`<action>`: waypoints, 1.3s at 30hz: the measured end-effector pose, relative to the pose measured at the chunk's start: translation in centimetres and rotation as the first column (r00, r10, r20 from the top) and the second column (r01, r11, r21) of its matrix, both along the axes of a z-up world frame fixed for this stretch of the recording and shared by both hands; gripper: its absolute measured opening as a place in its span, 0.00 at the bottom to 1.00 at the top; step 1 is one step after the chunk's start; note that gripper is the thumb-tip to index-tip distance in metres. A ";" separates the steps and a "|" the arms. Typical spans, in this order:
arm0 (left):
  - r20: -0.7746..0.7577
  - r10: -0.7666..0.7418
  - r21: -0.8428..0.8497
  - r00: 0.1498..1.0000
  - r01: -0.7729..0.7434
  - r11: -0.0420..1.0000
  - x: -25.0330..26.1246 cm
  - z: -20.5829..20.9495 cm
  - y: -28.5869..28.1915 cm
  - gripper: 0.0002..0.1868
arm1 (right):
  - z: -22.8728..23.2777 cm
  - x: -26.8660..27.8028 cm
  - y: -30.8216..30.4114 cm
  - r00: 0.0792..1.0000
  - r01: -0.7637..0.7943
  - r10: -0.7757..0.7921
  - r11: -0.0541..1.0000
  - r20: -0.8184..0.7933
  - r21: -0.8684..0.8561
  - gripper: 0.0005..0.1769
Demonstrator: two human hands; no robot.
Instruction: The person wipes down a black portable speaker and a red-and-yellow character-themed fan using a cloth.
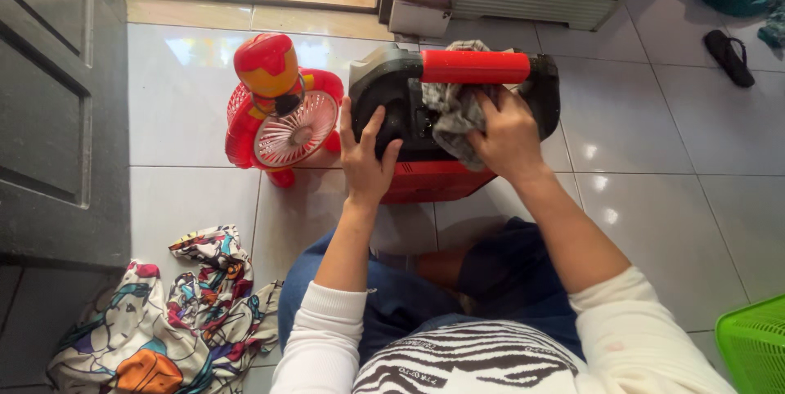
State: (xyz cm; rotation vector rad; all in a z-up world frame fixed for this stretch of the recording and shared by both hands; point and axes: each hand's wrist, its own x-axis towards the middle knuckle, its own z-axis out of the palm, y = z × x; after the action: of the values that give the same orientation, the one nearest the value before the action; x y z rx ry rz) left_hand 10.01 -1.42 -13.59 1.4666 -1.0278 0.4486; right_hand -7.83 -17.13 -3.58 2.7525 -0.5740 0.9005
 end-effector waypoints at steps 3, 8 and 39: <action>-0.020 -0.010 0.008 1.000 0.010 1.000 0.1 0.2 0.1 0.29 | 1.3 -3.3 -1.2 0.985 -0.142 0.129 0.984 0.118 0.109 0.24; -0.023 0.023 0.039 0.999 -0.022 0.999 0.2 0.2 -0.4 0.29 | 4.7 -7.8 -4.1 0.851 -0.024 -0.055 0.990 0.523 0.142 0.15; -0.020 -0.115 -0.067 0.993 0.113 0.991 0.4 -1.2 -1.1 0.37 | -8.9 -0.7 -4.8 0.850 -0.102 -0.035 0.968 0.525 0.229 0.34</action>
State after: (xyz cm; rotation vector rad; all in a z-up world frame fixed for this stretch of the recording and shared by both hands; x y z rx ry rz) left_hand 10.46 -2.54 -14.79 1.3447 -1.0625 0.3789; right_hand -8.50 -21.90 -12.51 2.7162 -0.7707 1.7290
